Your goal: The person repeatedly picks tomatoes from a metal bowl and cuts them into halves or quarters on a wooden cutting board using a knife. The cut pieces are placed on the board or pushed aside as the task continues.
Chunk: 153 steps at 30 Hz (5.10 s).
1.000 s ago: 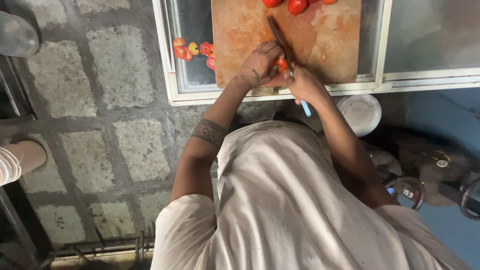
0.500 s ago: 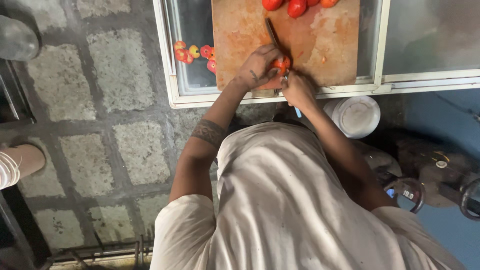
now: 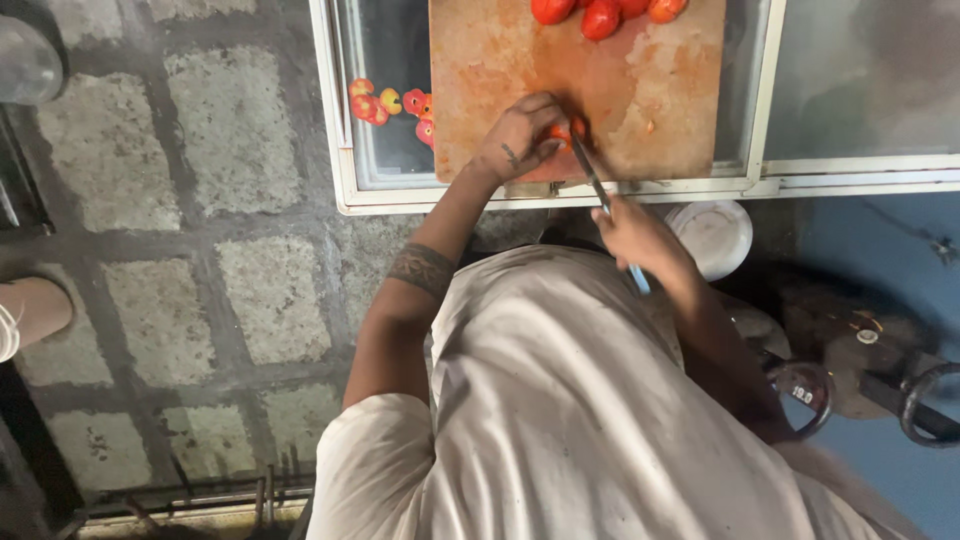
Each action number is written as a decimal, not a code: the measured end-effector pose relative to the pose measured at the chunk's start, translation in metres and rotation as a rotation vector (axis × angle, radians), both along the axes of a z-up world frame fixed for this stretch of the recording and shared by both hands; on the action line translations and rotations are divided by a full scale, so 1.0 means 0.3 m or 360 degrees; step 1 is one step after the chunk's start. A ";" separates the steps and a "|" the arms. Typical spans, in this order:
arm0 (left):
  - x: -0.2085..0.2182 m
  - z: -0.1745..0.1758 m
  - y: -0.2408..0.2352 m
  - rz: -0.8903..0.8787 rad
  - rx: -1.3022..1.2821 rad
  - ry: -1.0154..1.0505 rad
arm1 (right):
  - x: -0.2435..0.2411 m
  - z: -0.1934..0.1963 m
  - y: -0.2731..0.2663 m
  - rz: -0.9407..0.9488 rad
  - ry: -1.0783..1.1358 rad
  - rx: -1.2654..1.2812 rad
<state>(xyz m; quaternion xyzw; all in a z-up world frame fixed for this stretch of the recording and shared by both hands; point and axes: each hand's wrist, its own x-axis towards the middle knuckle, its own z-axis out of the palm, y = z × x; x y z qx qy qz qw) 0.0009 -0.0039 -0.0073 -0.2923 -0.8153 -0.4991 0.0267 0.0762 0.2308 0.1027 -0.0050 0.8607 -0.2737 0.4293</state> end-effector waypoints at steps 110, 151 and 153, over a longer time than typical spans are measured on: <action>0.013 0.024 -0.034 0.0321 0.0380 -0.0492 | 0.105 -0.402 0.152 -0.1392 0.0217 -0.0942; 0.052 0.054 0.068 0.0102 -0.0408 -0.0116 | 0.315 -0.420 0.212 -0.0354 0.0635 -0.0129; 0.083 0.035 0.075 0.0171 -0.0441 -0.0065 | 0.302 -0.418 0.200 -0.0354 0.0598 -0.0013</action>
